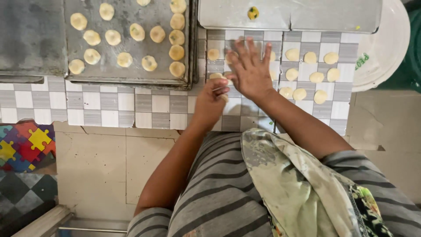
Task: Preparing and placing small filled cookies onto baking trays in a production line fashion.
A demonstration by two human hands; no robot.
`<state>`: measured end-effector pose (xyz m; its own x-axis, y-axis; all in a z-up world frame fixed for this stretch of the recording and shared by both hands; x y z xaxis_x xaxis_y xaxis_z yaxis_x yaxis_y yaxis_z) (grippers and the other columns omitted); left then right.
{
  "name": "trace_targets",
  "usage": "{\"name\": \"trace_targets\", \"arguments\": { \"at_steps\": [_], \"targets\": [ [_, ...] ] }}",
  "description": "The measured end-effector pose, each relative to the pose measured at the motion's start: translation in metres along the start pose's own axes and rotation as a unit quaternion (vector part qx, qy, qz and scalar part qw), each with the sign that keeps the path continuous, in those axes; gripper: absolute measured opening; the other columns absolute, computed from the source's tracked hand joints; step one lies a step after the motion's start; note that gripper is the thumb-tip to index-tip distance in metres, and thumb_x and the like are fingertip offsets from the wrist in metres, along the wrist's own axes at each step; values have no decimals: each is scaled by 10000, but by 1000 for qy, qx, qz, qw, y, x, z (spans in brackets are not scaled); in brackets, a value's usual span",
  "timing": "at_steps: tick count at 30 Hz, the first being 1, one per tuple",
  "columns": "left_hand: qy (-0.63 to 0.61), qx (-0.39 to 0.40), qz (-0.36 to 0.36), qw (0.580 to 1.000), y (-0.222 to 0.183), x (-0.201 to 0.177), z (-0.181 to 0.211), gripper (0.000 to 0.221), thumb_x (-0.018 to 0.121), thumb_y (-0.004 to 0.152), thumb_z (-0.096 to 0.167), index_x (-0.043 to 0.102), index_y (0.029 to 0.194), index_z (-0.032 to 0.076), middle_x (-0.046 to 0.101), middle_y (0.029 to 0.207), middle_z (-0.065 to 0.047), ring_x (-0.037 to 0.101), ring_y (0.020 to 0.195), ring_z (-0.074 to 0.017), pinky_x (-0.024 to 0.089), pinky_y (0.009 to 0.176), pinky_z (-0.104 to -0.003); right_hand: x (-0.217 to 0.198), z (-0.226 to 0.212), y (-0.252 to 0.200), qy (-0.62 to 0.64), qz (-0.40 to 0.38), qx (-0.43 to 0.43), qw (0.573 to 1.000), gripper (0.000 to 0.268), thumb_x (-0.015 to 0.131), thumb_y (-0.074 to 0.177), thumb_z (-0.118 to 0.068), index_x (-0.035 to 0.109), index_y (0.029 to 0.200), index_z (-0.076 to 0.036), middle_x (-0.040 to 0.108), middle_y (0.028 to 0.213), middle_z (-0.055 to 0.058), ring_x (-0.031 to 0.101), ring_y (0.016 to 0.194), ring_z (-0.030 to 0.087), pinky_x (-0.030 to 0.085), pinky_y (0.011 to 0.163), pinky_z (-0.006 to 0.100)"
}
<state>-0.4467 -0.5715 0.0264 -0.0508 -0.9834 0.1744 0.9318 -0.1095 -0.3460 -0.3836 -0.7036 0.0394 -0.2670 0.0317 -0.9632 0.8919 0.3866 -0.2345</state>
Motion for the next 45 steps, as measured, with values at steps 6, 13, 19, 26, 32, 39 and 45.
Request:
{"name": "trace_targets", "arguments": {
  "at_steps": [6, 13, 19, 26, 32, 39, 45],
  "targets": [
    [54, 68, 8, 996, 15, 10, -26, 477, 390, 714, -173, 552, 1084, 80, 633, 1105, -87, 605, 1050, -220, 462, 884, -255, -15, 4, 1, 98, 203, 49, 973, 634, 88, 950, -549, 187, 1460, -186, 168, 1521, 110, 54, 1389, 327, 7, 1100, 619],
    [-211, -12, 20, 977, 10, -23, -34, 387, 499, 759, -180, 540, 1060, 60, 596, 1131, -100, 578, 1113, -248, 481, 846, -282, -18, -28, 12, 115, 225, 4, 968, 692, 124, 946, -545, 366, 1405, -88, 251, 1473, 168, 117, 1364, 367, 46, 1053, 659],
    [-154, -49, 43, 986, -16, -70, 14, 330, 507, 766, -164, 546, 999, 67, 609, 1071, -119, 622, 1002, -245, 545, 804, -326, 7, -50, 19, 18, 126, 4, 992, 722, 78, 920, -614, 71, 1490, -172, -11, 1535, 126, -40, 1416, 350, -63, 1111, 618],
    [-71, 85, 140, 984, -20, -199, 53, 370, 487, 752, -131, 572, 1074, 31, 630, 1019, -100, 644, 922, -184, 556, 778, -279, 14, -55, 22, 13, 232, -46, 971, 799, 142, 928, -674, 429, 1402, -99, 289, 1464, 257, 109, 1327, 494, 3, 928, 742],
    [198, 226, 254, 919, 18, -344, 155, 214, 517, 856, -53, 563, 1041, 45, 618, 948, -89, 605, 882, -173, 496, 770, -291, -17, -57, 21, 56, 290, 34, 955, 595, 185, 1004, -531, 237, 1438, -128, 119, 1518, 124, 49, 1361, 387, -4, 1059, 635],
    [462, 404, 178, 770, 155, -417, 207, 359, 543, 893, -119, 525, 1196, 74, 487, 1128, -137, 567, 942, -348, 473, 718, -422, -48, -100, 24, 111, 364, 91, 920, 479, 385, 1049, -314, 263, 1454, -90, 133, 1513, 168, 27, 1398, 377, 112, 1124, 624],
    [594, 397, 132, 688, 318, -432, 188, 547, 692, 843, -90, 510, 1322, 100, 441, 1276, -182, 490, 1082, -453, 511, 647, -576, -40, -122, 14, 97, 325, 165, 926, 457, 616, 940, -121, 423, 1345, -33, 117, 1529, 139, -5, 1411, 375, 142, 1118, 644]
  ]
}}
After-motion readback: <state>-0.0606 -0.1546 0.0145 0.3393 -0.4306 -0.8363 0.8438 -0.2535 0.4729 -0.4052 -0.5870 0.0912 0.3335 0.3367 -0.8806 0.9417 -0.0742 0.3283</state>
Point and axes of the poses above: each hand's wrist, its own y-axis towards the middle knuckle, its own x-axis out of the palm, z = x × y, the point moved 4 cm from there along y, towards the middle knuckle
